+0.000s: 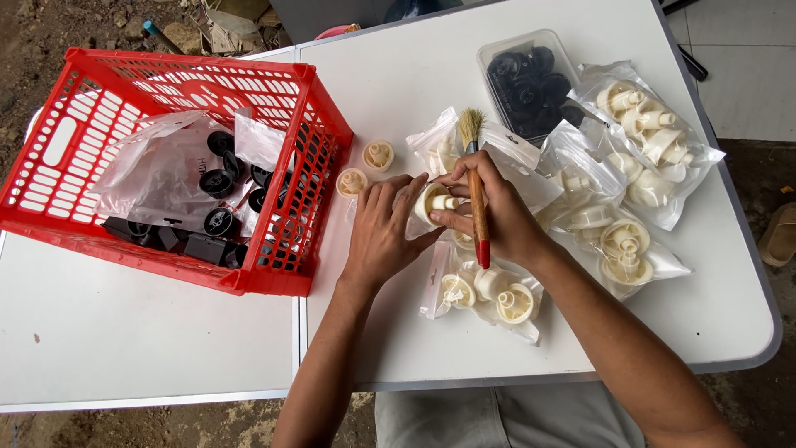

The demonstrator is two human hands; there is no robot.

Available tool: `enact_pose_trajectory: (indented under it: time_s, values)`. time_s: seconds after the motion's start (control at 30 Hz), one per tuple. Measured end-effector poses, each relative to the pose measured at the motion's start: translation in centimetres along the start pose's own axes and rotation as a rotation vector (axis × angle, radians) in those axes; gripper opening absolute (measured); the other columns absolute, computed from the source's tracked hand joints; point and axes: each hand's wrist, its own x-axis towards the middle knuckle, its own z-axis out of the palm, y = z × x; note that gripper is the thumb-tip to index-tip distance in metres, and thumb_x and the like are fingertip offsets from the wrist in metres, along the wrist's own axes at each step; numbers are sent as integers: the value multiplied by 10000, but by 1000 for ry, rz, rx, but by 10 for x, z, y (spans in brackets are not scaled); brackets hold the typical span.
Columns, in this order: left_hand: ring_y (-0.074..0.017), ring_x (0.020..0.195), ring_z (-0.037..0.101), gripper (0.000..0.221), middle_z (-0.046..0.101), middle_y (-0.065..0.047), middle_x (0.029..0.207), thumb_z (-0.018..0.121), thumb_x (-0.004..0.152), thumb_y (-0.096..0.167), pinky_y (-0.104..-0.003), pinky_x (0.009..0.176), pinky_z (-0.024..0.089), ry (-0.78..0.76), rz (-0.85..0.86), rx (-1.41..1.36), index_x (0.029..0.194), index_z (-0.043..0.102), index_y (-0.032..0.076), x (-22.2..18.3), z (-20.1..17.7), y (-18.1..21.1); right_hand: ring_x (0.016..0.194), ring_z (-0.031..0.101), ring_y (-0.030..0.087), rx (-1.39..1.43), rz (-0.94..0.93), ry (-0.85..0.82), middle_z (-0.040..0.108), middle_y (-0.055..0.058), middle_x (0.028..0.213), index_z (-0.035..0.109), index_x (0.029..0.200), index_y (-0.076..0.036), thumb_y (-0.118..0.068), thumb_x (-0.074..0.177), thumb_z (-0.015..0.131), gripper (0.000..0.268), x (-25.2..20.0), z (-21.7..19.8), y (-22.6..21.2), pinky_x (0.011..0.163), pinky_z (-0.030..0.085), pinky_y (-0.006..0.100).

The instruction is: The person uses a brush by hand to clean several white plastic parts before placing them into small plastic bags.

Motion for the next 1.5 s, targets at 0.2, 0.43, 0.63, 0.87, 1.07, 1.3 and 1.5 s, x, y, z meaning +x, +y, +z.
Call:
enact_pose_trajectory:
  time_s: [0.2, 0.43, 0.63, 0.87, 1.07, 1.3, 1.5]
  values:
    - [-275, 1018, 645, 838, 653, -72, 1159, 969, 589, 205, -391, 861, 483, -31, -99, 48, 1342, 610, 118, -7, -1, -9, 1087, 689, 238, -80, -93, 81, 674, 164, 1224, 335, 1152, -108, -51, 892, 804, 539, 1, 2, 4, 893, 573, 345]
    - [-261, 958, 621, 861, 663, -66, 1094, 987, 531, 261, -368, 803, 468, -7, -108, 126, 1299, 634, 97, -5, -1, -3, 1097, 683, 271, -467, -249, 162, 720, 100, 1259, 454, 1096, -103, -50, 806, 880, 518, -2, 5, -7, 902, 544, 341]
    - [-248, 915, 603, 857, 661, -59, 1053, 984, 514, 330, -358, 767, 458, -22, -74, 181, 1267, 649, 98, -4, -2, 2, 1045, 707, 364, -391, -160, -9, 706, 187, 1264, 439, 1103, -68, -52, 800, 865, 522, -3, 2, -6, 898, 565, 484]
    - [-259, 932, 602, 830, 652, -62, 1038, 983, 506, 303, -355, 795, 473, -51, -76, 143, 1232, 645, 88, -9, 4, -3, 1122, 707, 339, -168, -88, -49, 697, 213, 1227, 336, 1076, -61, 93, 887, 701, 439, 0, -5, 8, 939, 599, 429]
    - [-267, 946, 602, 796, 643, -70, 1050, 971, 577, 328, -369, 826, 475, 17, -46, 122, 1258, 634, 89, -7, 5, 1, 1143, 684, 327, -63, -4, -94, 670, 220, 1256, 294, 1086, -93, 71, 909, 682, 457, -1, -2, 11, 952, 594, 456]
    - [-268, 1011, 610, 748, 649, -78, 1088, 911, 704, 389, -412, 979, 456, 129, 19, 117, 1330, 624, 96, -9, 19, -3, 1033, 712, 277, 60, 10, -111, 682, 221, 1132, 254, 1082, -125, 92, 871, 724, 559, 1, -3, 5, 938, 605, 416]
    - [-293, 1096, 614, 748, 650, -101, 1164, 906, 721, 296, -469, 1062, 435, 120, 25, 23, 1373, 609, 81, -6, 7, -2, 1033, 720, 305, -46, -70, -44, 675, 222, 1123, 267, 1064, -102, 83, 840, 771, 582, -2, 2, 3, 912, 603, 422]
